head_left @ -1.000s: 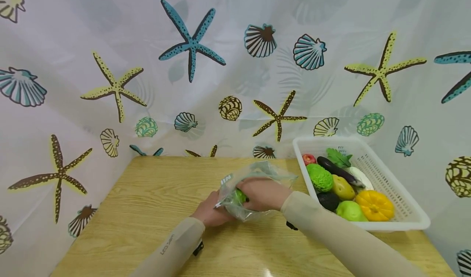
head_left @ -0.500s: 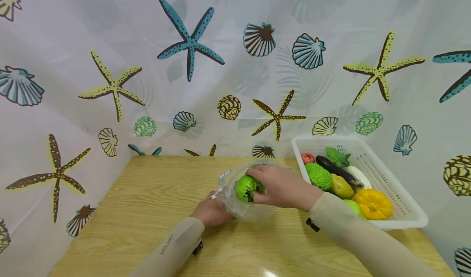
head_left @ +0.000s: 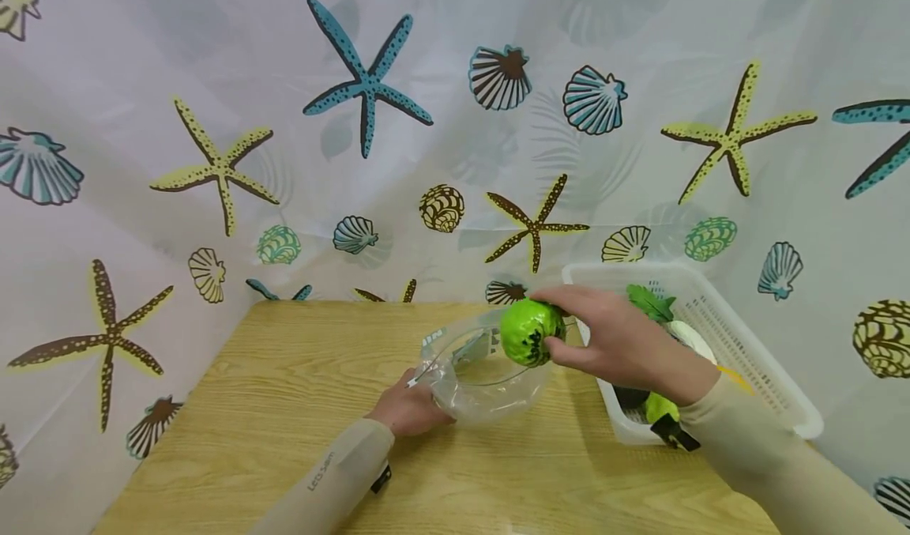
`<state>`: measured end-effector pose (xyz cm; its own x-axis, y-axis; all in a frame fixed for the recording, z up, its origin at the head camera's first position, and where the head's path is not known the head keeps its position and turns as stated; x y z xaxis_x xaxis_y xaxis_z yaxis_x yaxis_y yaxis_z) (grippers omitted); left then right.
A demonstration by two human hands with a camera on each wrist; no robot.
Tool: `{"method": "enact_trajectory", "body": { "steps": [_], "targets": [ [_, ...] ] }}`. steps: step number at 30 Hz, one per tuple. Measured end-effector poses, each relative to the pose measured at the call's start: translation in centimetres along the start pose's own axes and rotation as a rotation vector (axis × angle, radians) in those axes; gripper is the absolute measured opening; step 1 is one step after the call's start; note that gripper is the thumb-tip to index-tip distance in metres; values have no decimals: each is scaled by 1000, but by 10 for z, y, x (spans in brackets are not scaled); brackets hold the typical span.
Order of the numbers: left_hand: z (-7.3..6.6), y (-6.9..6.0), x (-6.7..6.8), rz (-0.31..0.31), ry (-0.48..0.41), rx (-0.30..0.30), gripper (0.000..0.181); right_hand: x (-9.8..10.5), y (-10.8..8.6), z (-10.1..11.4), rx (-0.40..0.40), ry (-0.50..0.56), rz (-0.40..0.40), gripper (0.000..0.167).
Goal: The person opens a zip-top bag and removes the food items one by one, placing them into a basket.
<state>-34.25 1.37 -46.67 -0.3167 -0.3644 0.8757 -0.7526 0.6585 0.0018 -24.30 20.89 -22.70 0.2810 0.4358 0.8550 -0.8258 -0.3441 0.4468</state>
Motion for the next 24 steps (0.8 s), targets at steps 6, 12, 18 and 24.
{"method": "enact_trajectory", "body": {
  "steps": [6,12,18,24],
  "targets": [
    [-4,0,-1,18,23,-26,62,21,-19,-32,-91,-62,2,47],
    [-6,-2,4,-5,38,-14,66,22,-41,-82,-301,-135,147,46],
    [-6,-2,5,-7,37,-6,66,13,-65,-129,-455,-194,279,49],
    [-5,-2,3,-12,17,1,68,-10,-85,-156,-522,-195,445,51]
  ]
}}
Point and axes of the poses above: each hand's wrist, its own y-axis towards the middle knuckle, its own x-axis out of the back of the hand, z = x × y, the point moved 10 cm from there along y, towards the middle knuckle, and after that the axes turned 15 degrees about -x, right-handed, at the moved point
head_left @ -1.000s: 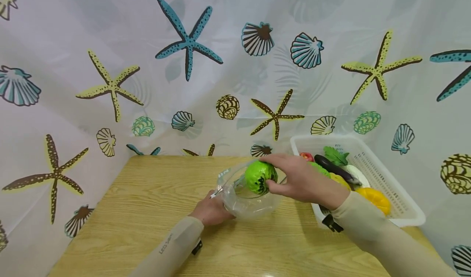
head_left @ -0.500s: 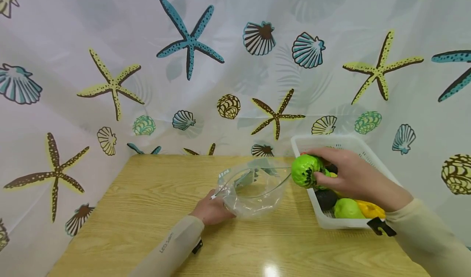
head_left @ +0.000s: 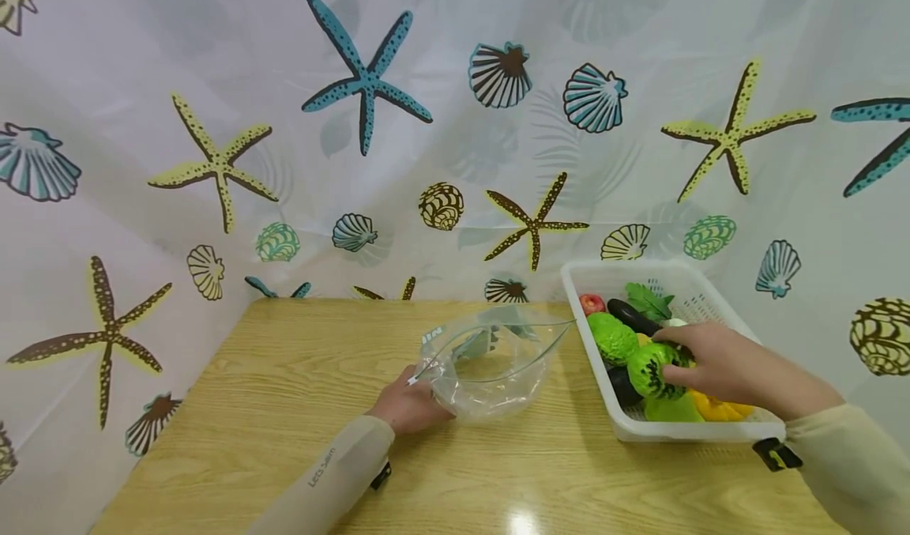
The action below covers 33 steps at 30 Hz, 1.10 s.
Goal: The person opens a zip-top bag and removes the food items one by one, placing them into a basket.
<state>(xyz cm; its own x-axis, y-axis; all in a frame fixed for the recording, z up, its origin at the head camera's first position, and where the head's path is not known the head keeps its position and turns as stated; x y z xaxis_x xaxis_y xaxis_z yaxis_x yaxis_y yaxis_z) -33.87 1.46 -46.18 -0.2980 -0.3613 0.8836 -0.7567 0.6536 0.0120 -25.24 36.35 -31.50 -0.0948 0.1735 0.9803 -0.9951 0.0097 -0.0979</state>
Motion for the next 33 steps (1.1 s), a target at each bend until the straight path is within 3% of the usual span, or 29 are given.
{"method": "enact_trajectory", "body": {
  "steps": [4,7,19,24,27,31,33],
  "targets": [
    [0,1,1,-11,-5,3,67,-21,1,-6,-13,-13,128,52],
    [-1,1,2,-18,-14,2,66,-30,0,-6,-8,-29,174,52],
    [-1,5,4,-61,-19,-1,67,-36,-3,-6,-12,73,185,55],
    [3,6,8,-137,-136,28,65,-37,-5,-2,-12,101,171,50],
    [5,9,13,-195,-197,15,64,-37,-6,-1,-9,97,158,47],
    [3,18,22,-280,-217,-89,58,-35,-7,2,0,93,138,45],
    [5,20,27,-315,-216,-106,61,-34,-7,4,2,90,128,44]
  ]
}}
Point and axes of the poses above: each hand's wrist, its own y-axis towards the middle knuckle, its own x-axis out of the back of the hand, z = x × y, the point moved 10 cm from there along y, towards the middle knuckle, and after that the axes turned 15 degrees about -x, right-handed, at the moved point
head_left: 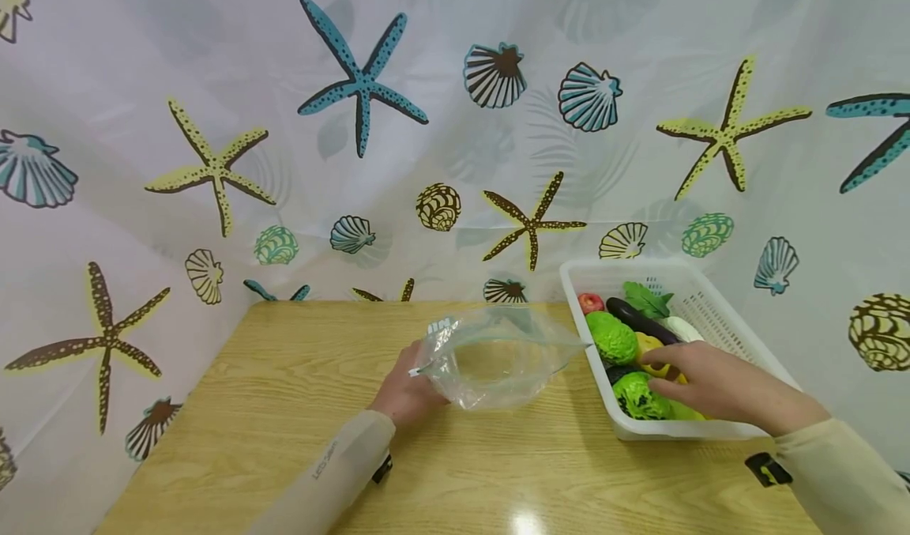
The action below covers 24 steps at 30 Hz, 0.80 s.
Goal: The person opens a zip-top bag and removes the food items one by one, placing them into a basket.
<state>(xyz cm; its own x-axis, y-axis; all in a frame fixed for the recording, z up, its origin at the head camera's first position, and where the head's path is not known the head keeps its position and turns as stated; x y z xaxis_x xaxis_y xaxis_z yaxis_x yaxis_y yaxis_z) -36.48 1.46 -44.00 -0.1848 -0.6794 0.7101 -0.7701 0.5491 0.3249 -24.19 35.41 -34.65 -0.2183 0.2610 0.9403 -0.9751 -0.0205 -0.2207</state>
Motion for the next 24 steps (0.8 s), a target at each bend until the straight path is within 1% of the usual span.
{"method": "enact_trajectory", "body": {
  "steps": [1,5,6,7,8,12,13,15,18,20,24],
  "targets": [
    [-1,3,1,-8,4,-28,64,1,0,1,0,0,-5,43],
    [1,6,8,-9,73,-56,84,3,-1,2,2,-3,-33,41],
    [0,8,9,-5,95,-87,86,4,-2,3,11,-3,-39,40],
    [-1,9,9,3,116,-100,90,4,-2,3,12,-1,-44,38],
    [-1,10,10,7,128,-111,92,5,-2,3,14,-1,-48,37],
    [-3,13,14,0,125,-173,92,4,-3,4,20,9,-48,35],
    [-3,13,15,2,121,-181,92,4,-3,4,14,14,-49,35],
    [-3,14,17,-2,115,-199,93,4,-4,5,28,19,-50,35],
    [-1,16,20,-2,106,-196,87,5,-4,7,51,22,-68,35],
    [0,17,23,-13,82,-185,84,6,-4,9,65,18,-81,35],
    [2,14,28,-24,43,-127,67,8,-3,10,64,11,-103,34]
  ]
}}
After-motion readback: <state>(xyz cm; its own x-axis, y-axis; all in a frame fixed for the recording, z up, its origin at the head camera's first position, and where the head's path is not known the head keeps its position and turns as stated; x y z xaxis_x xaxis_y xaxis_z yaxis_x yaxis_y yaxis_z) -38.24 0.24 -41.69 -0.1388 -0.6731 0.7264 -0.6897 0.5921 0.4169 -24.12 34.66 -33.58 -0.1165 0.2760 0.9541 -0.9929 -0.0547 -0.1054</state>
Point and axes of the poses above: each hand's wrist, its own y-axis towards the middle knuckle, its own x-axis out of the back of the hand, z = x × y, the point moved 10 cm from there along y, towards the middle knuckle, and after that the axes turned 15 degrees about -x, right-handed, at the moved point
